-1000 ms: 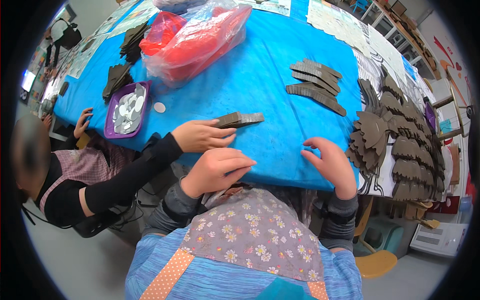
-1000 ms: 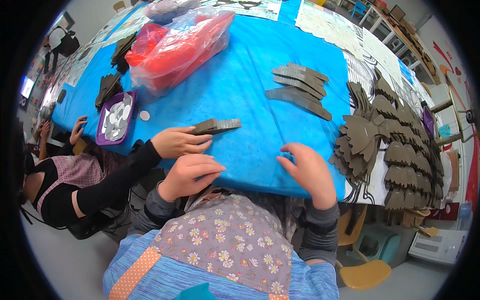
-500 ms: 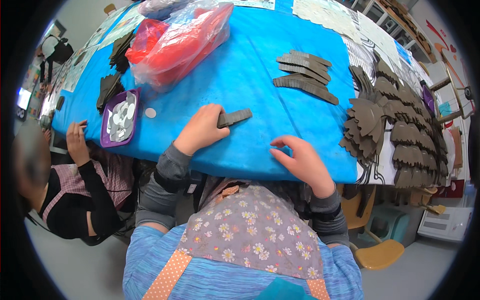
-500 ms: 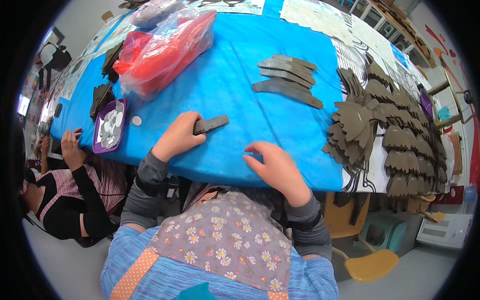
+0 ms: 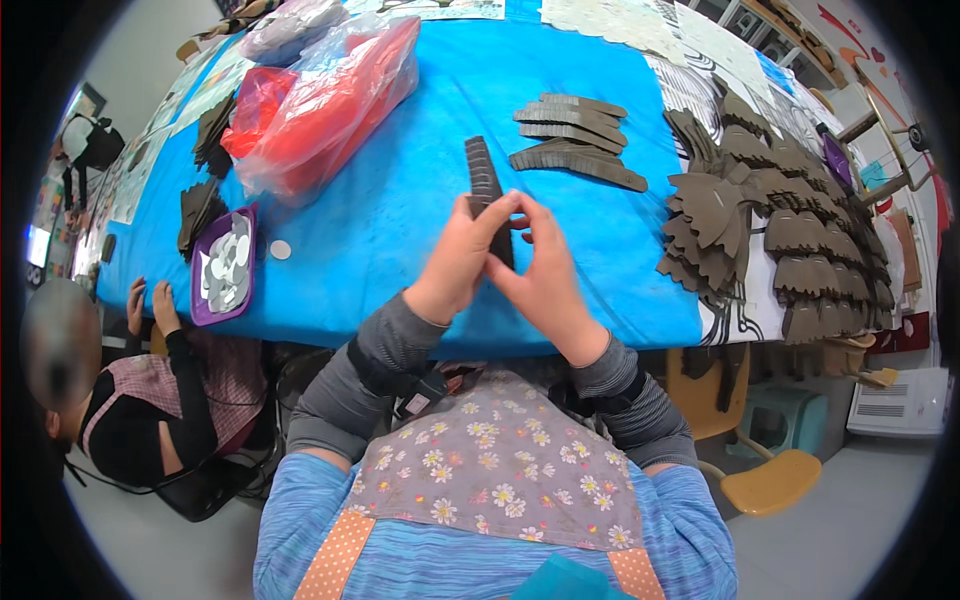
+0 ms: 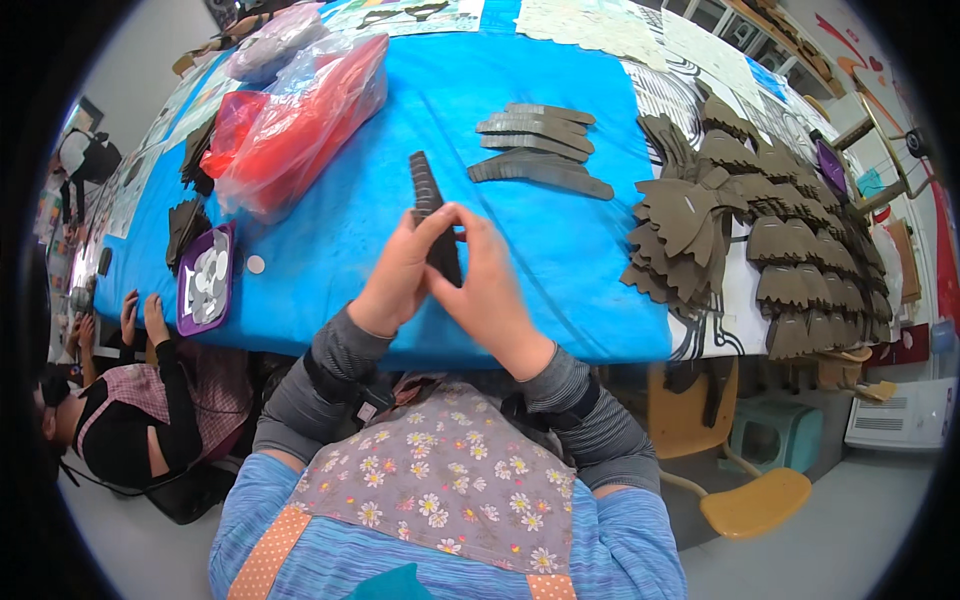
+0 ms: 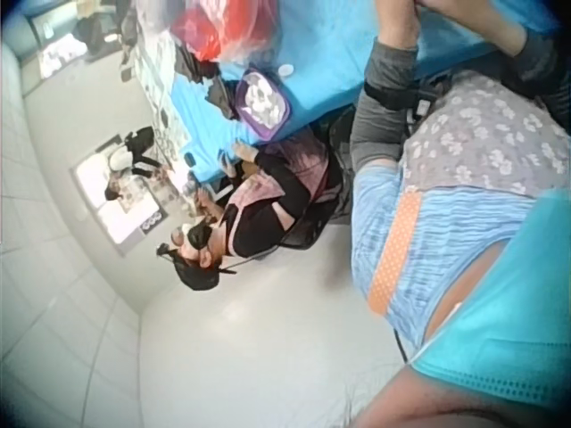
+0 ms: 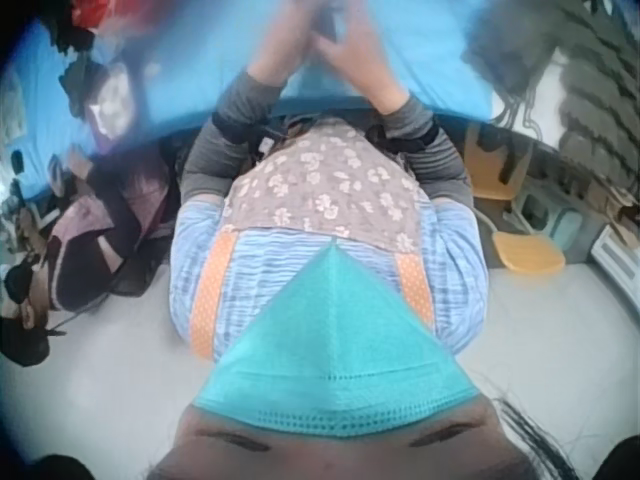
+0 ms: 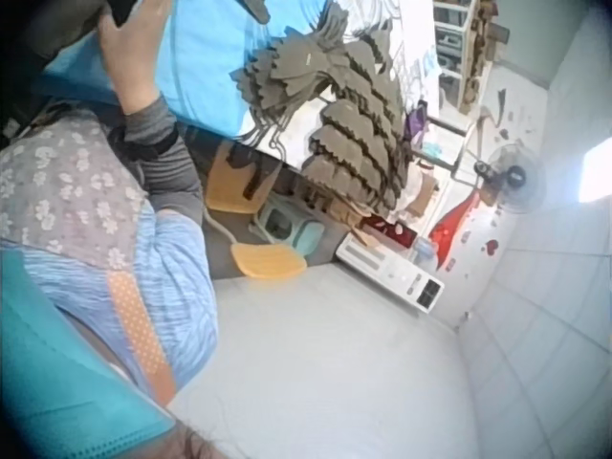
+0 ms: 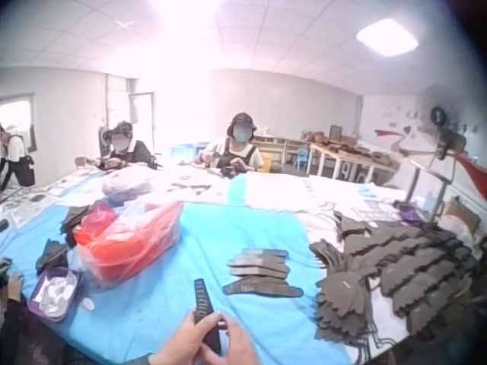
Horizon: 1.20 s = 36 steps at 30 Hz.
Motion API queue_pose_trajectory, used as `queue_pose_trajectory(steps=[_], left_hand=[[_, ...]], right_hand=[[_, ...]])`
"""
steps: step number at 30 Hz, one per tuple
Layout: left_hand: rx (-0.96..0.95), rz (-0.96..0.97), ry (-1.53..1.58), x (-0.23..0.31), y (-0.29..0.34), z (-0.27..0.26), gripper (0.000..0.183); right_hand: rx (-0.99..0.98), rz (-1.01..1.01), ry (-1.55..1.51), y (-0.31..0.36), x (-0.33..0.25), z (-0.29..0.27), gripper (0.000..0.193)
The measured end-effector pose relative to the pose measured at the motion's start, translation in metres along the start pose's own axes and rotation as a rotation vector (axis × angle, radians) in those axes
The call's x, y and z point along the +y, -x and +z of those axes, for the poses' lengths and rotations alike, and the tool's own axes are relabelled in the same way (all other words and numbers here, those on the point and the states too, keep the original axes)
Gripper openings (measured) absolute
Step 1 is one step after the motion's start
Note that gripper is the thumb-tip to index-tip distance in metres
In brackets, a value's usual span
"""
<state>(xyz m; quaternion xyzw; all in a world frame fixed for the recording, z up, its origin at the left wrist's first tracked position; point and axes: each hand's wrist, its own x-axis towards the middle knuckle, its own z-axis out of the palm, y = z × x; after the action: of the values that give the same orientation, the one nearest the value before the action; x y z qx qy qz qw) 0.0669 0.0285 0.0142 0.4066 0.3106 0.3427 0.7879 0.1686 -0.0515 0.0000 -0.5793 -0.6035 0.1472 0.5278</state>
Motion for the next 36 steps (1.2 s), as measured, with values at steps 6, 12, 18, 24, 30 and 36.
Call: queue_pose_trajectory(steps=[6, 12, 18, 24, 30, 36], left_hand=[[-0.145, -0.072, 0.208, -0.027, -0.011, 0.039, 0.024], [-0.266, -0.480, 0.106, -0.023, 0.003, 0.043, 0.042], [-0.477, -0.458, -0.105, -0.015, 0.009, 0.015, 0.055], [-0.476, -0.430, -0.216, -0.008, 0.010, 0.002, 0.047], [-0.555, -0.304, -0.327, -0.002, 0.023, -0.012, 0.040], [-0.505, 0.288, -0.673, 0.003, 0.030, -0.012, 0.036]], right_hand=[[-0.080, 0.294, -0.038, -0.020, 0.030, -0.051, 0.053], [-0.666, 0.559, -0.096, -0.083, 0.076, -0.136, 0.039], [-0.686, 0.527, 0.185, -0.094, 0.091, -0.134, 0.037], [-0.586, 0.496, 0.354, -0.096, 0.084, -0.133, 0.034], [-0.230, 0.088, 0.698, -0.076, 0.063, -0.130, 0.021], [-0.006, 0.113, 0.294, -0.076, 0.008, -0.110, 0.018]])
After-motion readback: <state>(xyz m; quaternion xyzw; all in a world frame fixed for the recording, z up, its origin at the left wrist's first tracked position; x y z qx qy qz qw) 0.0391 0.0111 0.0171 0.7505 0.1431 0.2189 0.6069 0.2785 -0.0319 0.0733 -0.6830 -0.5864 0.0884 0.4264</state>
